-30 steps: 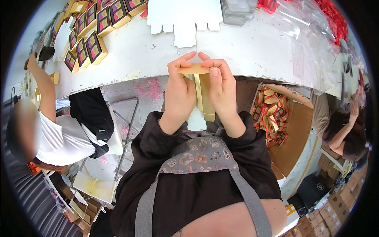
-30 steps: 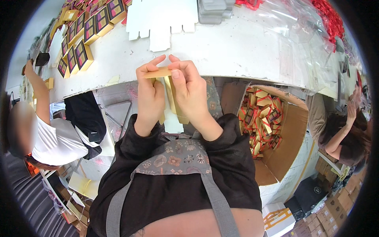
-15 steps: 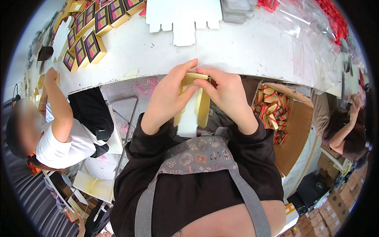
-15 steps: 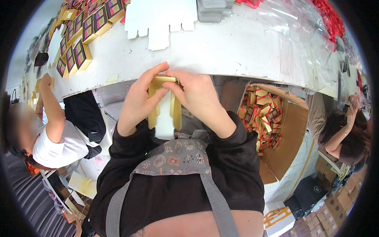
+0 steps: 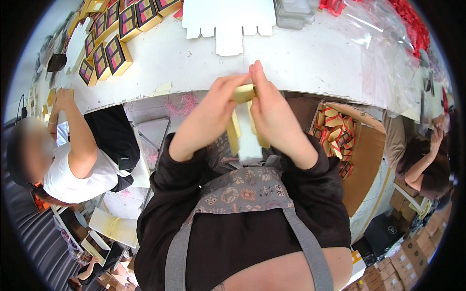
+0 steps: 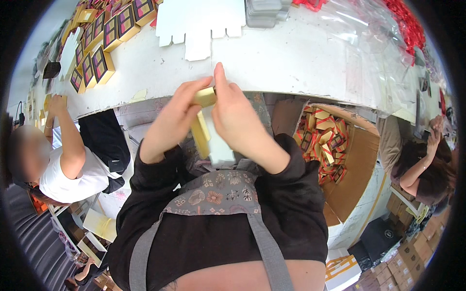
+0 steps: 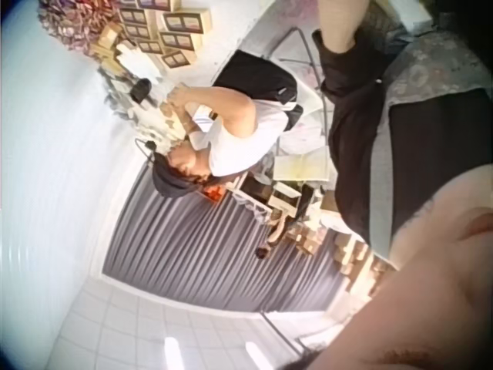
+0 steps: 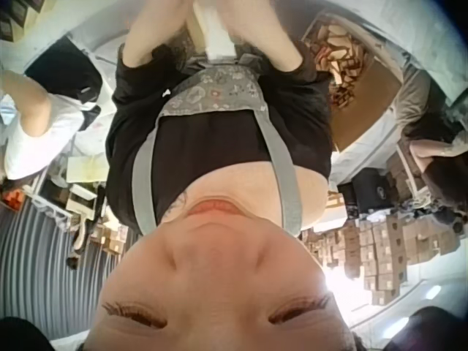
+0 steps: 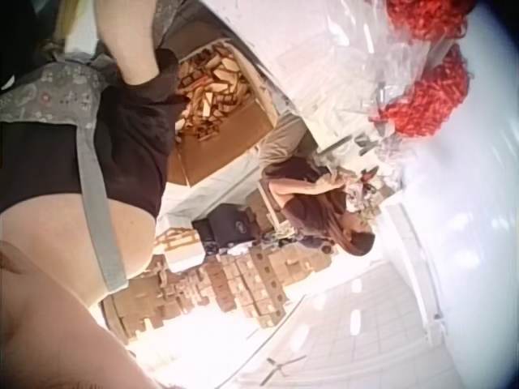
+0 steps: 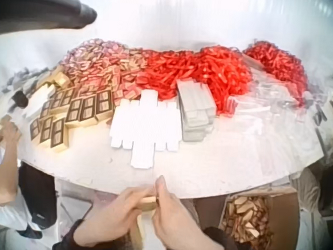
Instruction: The person folds flat white cardboard pieces into small rectangular boxes by hand, then places them on the table. The process is repeated continuously with new pieces taken from a stack.
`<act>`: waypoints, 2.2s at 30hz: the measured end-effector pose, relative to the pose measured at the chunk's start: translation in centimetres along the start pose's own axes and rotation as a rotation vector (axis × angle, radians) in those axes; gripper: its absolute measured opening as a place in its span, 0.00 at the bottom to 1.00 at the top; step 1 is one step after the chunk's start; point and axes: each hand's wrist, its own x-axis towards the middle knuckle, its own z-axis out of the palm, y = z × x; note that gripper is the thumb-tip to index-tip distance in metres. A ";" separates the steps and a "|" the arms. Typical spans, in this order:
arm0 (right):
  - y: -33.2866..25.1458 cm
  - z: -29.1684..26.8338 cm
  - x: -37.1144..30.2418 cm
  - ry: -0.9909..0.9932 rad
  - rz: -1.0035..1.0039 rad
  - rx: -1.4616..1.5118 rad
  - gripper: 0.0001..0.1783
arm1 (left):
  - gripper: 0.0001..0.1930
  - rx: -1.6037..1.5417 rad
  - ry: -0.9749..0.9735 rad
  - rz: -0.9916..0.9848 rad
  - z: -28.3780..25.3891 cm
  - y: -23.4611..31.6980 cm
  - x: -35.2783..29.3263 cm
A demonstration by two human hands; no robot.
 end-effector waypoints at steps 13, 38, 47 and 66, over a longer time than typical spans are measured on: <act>0.5 0.9 0.1 0.079 -0.294 -0.100 0.25 | 0.14 0.477 0.162 -0.055 0.9 0.3 -0.8; -4.3 -0.6 1.6 0.595 -0.530 -0.546 0.34 | 0.16 0.150 0.678 -0.131 -4.1 -0.5 2.1; 0.2 0.9 3.1 0.618 -0.332 0.071 0.41 | 0.11 -0.081 0.367 -0.364 2.2 -0.4 0.0; 1.7 2.1 3.6 0.391 0.040 0.227 0.10 | 0.26 -0.136 0.303 -0.152 2.7 -0.4 1.7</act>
